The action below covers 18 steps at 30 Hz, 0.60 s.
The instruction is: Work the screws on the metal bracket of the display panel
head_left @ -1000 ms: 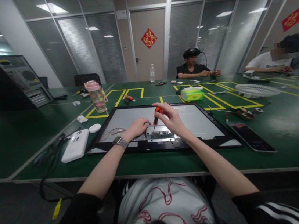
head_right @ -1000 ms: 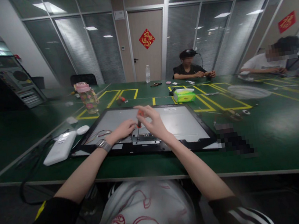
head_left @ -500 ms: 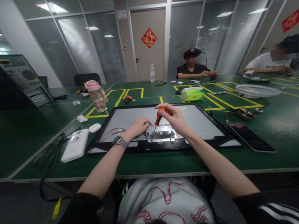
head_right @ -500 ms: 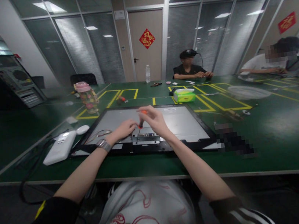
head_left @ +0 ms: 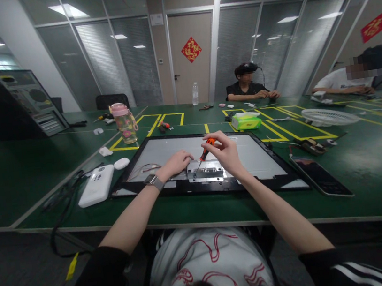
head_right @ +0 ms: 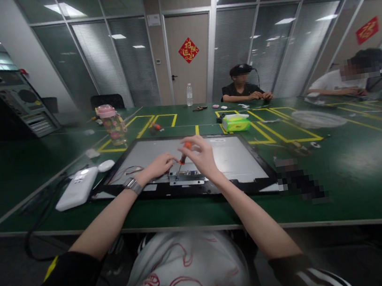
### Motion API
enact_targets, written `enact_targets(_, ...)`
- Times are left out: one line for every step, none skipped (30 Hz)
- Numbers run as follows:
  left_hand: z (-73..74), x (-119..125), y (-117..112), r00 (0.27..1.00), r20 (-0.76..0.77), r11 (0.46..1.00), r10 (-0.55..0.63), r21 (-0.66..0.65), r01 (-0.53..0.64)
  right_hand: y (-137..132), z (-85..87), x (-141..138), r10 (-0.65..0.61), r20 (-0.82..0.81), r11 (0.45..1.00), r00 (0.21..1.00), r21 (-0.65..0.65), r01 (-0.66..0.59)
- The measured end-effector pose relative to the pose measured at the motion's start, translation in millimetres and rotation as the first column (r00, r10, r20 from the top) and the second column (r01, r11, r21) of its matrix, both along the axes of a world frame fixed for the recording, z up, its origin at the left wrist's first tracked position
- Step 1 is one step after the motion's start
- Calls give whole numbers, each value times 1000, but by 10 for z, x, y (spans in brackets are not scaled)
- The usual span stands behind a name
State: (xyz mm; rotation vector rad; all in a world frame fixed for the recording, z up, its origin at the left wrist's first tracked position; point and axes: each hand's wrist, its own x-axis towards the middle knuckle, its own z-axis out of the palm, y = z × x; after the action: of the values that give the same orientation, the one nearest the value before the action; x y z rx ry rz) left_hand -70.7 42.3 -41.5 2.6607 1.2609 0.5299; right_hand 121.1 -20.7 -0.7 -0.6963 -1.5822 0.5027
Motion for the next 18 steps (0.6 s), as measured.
enact_targets(2,1,-2,1000,-1,1000,-1,-2,1,2,-1,6,-15,11,1000,1000,12,15)
enact_targets(0,1,2,1000,-2,1000,-3,0,3,4,1,12,-6,30,1000,1000,15,6)
enact_targets(-7,-1,9,1000,-2,1000,-6,3,6,7,4,18,21,50,1000,999,10,-21)
enact_targets(-16,-2,19,1000,-2,1000,-8,8,8,9,8,23,64,63,998,996,-4,-64)
enact_targets(-25,-4,30,1000,-2,1000,-9,15,9,11,12,25,114,64,993,991,-26,-112)
enact_targets(-34,-6,39,1000,-2,1000,-10,21,10,13,15,24,160,55,986,986,-52,-157)
enact_targets(-41,-8,46,1000,-2,1000,-10,27,10,15,16,21,187,38,980,982,-73,-184)
enact_targets(-46,-10,50,1000,-4,999,-11,30,11,18,15,16,191,14,978,981,-84,-189)
enact_targets(-47,-11,51,1000,-6,999,-9,31,9,23,11,9,175,-12,981,985,-88,-175)
enact_targets(-47,-12,50,1000,-9,1000,-7,30,7,30,4,3,146,-35,985,989,-86,-149)
enact_targets(-44,-13,48,1000,-11,1000,-4,27,4,39,-5,-3,118,-55,989,991,-82,-123)
enact_targets(-41,-13,45,1000,-13,1000,0,23,0,50,-18,-6,104,-75,990,992,-84,-111)
enact_targets(-38,-13,42,1000,-13,1000,2,20,-2,62,-31,-7,109,-94,988,990,-95,-118)
enact_targets(-36,-13,40,1000,-10,1000,1,18,-1,74,-45,-7,131,-106,983,986,-114,-143)
enact_targets(-34,-13,39,1000,-8,1000,-2,18,2,84,-57,-4,164,-115,974,980,-138,-179)
enact_targets(-33,-12,39,1000,-5,1000,-6,18,6,91,-66,-2,204,-124,962,971,-157,-222)
enact_targets(-32,-11,40,1000,-4,1000,-9,19,9,94,-69,0,246,-133,948,960,-172,-267)
enact_targets(-32,-10,41,1000,-4,1000,-9,20,9,93,-67,1,284,-138,934,949,-182,-306)
